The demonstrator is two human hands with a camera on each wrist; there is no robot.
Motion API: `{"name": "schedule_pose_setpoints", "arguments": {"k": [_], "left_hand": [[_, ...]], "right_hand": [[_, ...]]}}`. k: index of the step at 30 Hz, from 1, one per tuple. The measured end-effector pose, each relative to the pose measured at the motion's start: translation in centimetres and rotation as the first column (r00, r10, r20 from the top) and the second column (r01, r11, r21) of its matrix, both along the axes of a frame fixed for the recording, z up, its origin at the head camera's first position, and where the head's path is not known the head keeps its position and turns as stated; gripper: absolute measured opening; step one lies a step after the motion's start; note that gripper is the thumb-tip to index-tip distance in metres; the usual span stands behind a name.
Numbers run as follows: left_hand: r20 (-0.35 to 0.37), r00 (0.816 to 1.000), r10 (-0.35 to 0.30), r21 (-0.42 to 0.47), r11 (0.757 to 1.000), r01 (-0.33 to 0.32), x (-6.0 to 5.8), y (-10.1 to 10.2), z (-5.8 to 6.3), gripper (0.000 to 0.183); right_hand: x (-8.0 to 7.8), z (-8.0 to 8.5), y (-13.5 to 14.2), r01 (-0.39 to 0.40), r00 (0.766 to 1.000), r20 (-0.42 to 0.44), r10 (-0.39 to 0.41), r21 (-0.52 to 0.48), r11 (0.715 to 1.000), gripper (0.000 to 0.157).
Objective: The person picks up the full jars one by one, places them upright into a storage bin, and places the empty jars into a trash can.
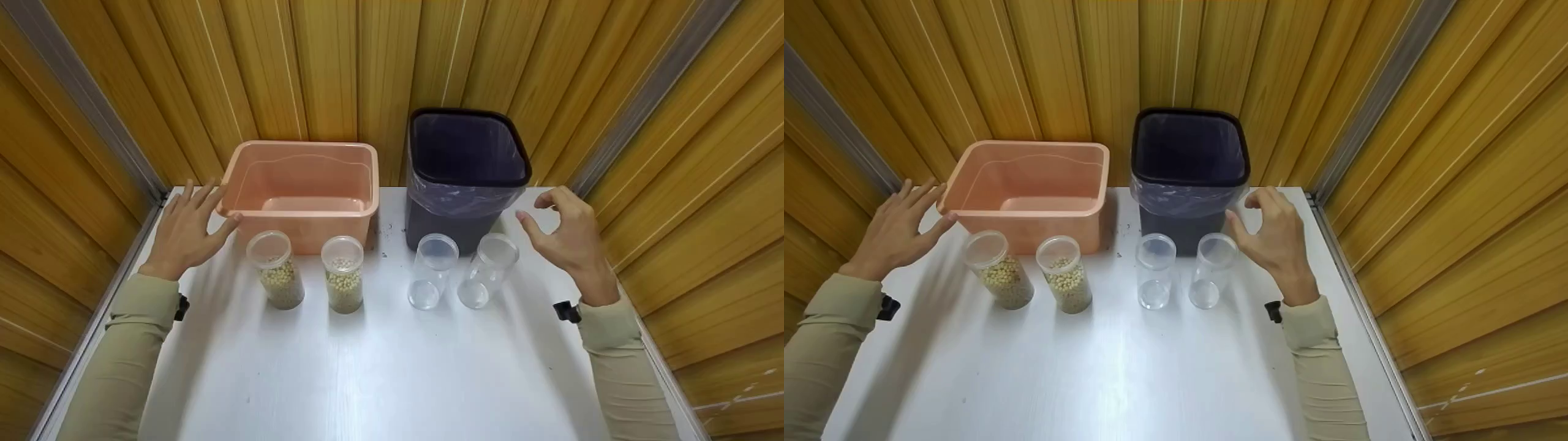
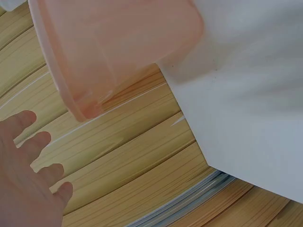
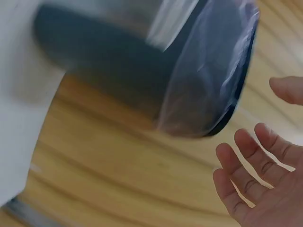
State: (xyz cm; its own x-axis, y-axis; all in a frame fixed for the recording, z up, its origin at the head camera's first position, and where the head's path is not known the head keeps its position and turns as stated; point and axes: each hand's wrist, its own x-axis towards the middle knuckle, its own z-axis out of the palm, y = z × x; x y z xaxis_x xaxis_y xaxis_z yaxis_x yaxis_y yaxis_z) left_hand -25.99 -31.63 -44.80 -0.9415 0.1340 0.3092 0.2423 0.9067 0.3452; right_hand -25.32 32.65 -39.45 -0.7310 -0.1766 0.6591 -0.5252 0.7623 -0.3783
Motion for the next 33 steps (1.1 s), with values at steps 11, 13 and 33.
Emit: {"name": "schedule_pose_setpoints", "arguments": {"k": [11, 13, 33], "left_hand": [[-0.06, 0.996, -0.071, 0.057, 0.996, 0.074, -0.4, 0.5, -2.1, 0.069], [-0.093, 0.992, -0.083, 0.065, 0.994, 0.089, -0.6, 0.5, -2.5, 0.067], [-0.232, 0.968, -0.093, 0.117, 0.986, 0.123, -1.3, 0.7, -4.9, 0.056]], "right_hand": [[1.9, -1.4, -8.3, -0.309, 0.951, -0.042, 0.306, -0.106, 0.945, 0.03], [2.0, -1.8, -9.6, -0.339, 0.941, -0.021, 0.339, -0.102, 0.935, 0.036], [3.0, -4.7, -21.3, -0.462, 0.852, 0.257, 0.456, -0.04, 0.886, 0.077]]}}
